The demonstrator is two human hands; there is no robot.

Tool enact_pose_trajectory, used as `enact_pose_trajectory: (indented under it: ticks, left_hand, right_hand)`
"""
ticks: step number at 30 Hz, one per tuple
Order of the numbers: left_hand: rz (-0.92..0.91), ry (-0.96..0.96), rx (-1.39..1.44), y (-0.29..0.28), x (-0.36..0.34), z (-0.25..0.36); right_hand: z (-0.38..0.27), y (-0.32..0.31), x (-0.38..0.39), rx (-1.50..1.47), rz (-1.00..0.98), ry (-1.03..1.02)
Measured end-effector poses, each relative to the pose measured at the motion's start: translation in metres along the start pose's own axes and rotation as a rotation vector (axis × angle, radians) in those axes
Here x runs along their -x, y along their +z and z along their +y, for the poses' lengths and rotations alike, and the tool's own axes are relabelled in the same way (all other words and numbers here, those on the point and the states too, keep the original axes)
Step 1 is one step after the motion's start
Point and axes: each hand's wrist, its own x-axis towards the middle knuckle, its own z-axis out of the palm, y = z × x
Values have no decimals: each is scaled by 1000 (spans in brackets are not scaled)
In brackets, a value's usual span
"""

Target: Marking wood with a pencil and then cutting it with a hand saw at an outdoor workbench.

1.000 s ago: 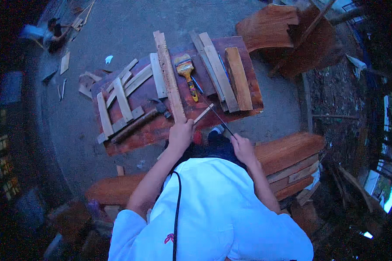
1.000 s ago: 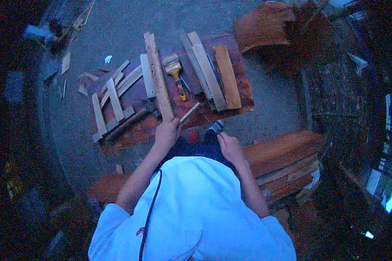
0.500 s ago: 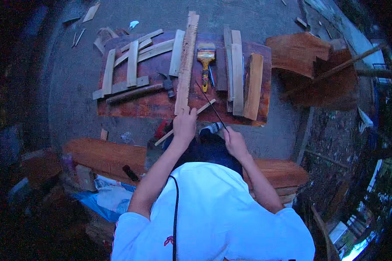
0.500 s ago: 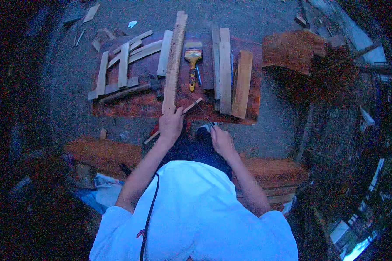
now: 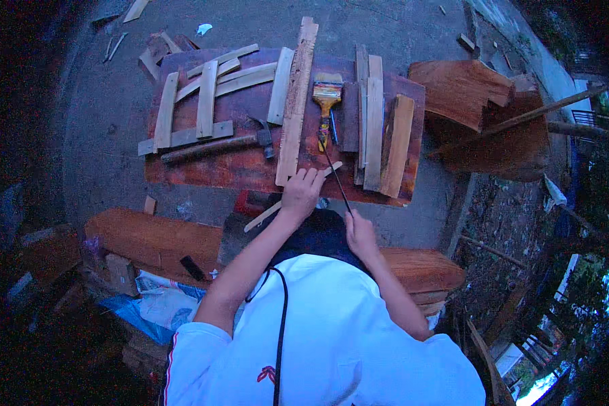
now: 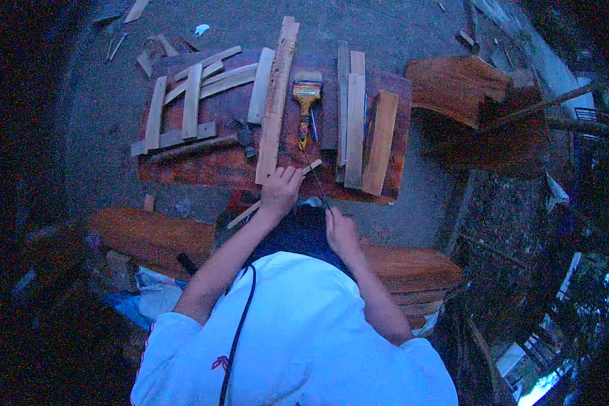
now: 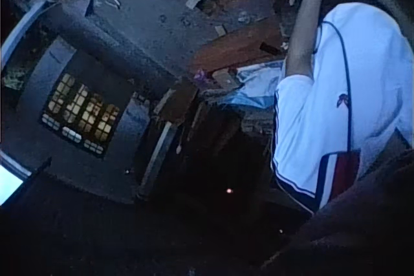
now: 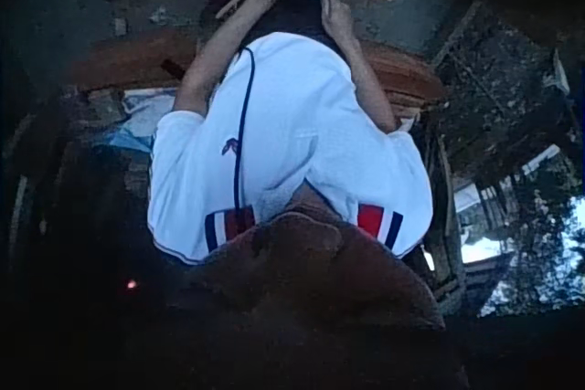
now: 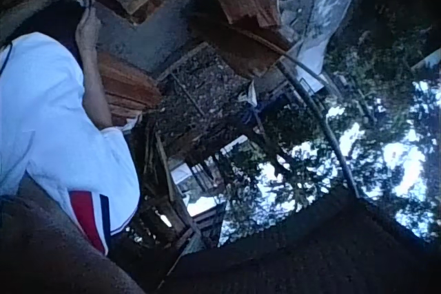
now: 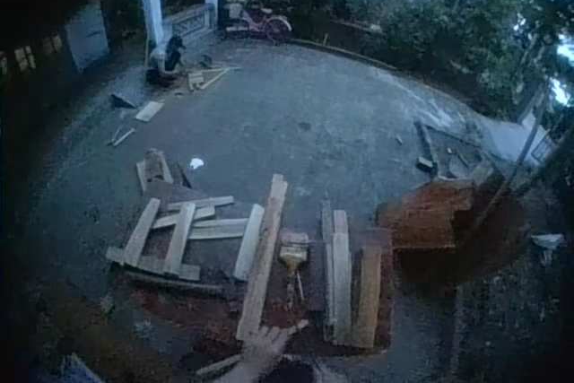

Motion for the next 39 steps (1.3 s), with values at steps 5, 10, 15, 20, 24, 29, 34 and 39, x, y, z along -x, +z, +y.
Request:
enact_pose_trajectory:
  ticks: [5, 10, 15, 20, 24, 29, 34, 39]
  left_hand:
    - [55, 14, 21, 3, -4, 0]
    - [120, 0, 38, 6, -1, -3]
    - [89, -31, 133, 3, 0, -3]
    - [142, 22, 131, 1, -4, 0]
    - [127, -16, 134, 6, 3, 1]
    - [103, 20, 156, 4, -4, -2]
    - [124, -11, 203, 7, 1, -1]
    - [165, -58, 234, 6, -4, -2]
  right_hand:
    - [13, 2, -6, -57, -17, -60]
    - [13, -7, -10, 15, -35, -139]
    - [10, -8, -6, 44, -19, -142]
    - [17, -2, -10, -17, 31, -184]
    - [31, 0, 7, 21, -5, -133]
    - [22, -3, -12, -40, -2, -195]
    - [49, 2, 31, -31, -20, -129]
    - [39, 2, -3, -66, -7, -158]
